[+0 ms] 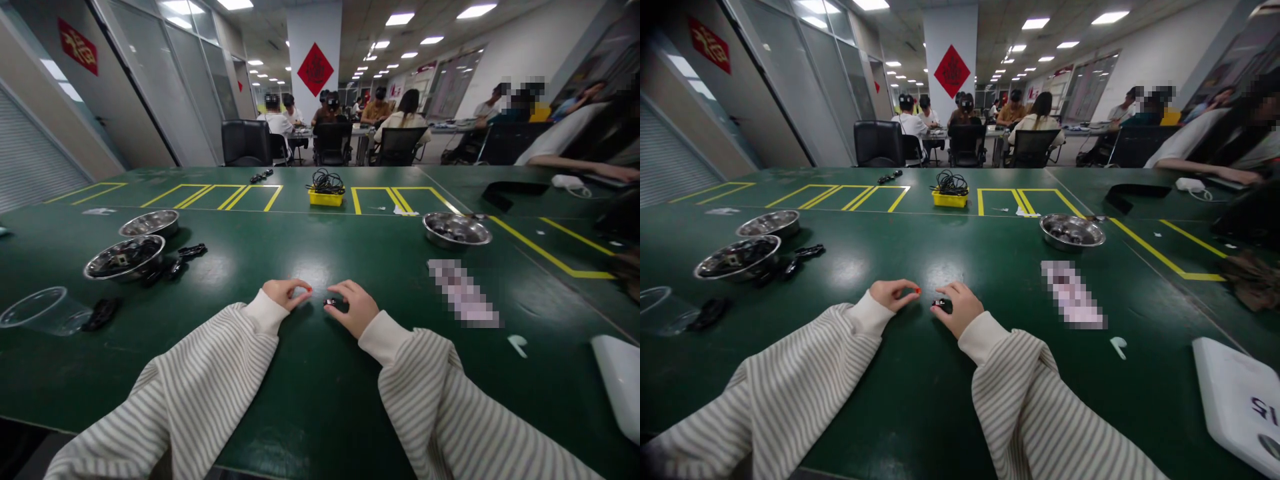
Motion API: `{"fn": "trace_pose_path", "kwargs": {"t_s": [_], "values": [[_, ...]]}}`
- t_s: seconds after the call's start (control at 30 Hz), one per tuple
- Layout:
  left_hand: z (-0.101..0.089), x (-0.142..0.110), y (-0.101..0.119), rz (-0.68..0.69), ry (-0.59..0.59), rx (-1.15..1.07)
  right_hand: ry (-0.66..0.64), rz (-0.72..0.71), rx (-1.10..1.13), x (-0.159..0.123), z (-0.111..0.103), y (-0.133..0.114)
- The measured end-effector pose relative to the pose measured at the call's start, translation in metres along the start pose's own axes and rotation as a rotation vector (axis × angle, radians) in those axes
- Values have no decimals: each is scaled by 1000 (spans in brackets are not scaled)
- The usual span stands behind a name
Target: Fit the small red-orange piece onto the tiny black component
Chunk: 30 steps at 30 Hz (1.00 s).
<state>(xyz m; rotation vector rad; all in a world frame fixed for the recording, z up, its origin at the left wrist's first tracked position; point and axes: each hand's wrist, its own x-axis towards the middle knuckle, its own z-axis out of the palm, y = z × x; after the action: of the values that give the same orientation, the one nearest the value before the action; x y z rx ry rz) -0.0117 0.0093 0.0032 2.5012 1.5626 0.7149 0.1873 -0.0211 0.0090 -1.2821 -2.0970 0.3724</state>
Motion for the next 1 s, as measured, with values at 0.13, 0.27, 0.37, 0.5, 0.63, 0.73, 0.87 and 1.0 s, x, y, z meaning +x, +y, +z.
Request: {"fn": "trace_pose_path", "kwargs": {"t_s": [0.13, 0.27, 0.37, 0.5, 0.63, 0.73, 0.87, 1.0], "values": [[11, 0, 25, 183, 160, -150, 62, 97, 341, -3, -3, 3], [15, 1, 38, 274, 252, -243, -40, 329, 871, -4, 0, 9], [17, 3, 41, 304, 257, -240, -57, 438, 1148, -3, 5, 12], [19, 2, 41, 271, 201, -234, -48, 548, 1306, -3, 4, 14], [19, 1, 40, 176, 130, -216, -72, 614, 1306, -2, -3, 17], [21, 1, 40, 202, 78, -178, -85, 649, 1275, -2, -5, 20], [23, 2, 40, 141, 65, -121, -73, 681, 1263, -3, -2, 21], [21, 3, 43, 87, 28, -120, -74, 640, 1223, -5, 2, 21]]}}
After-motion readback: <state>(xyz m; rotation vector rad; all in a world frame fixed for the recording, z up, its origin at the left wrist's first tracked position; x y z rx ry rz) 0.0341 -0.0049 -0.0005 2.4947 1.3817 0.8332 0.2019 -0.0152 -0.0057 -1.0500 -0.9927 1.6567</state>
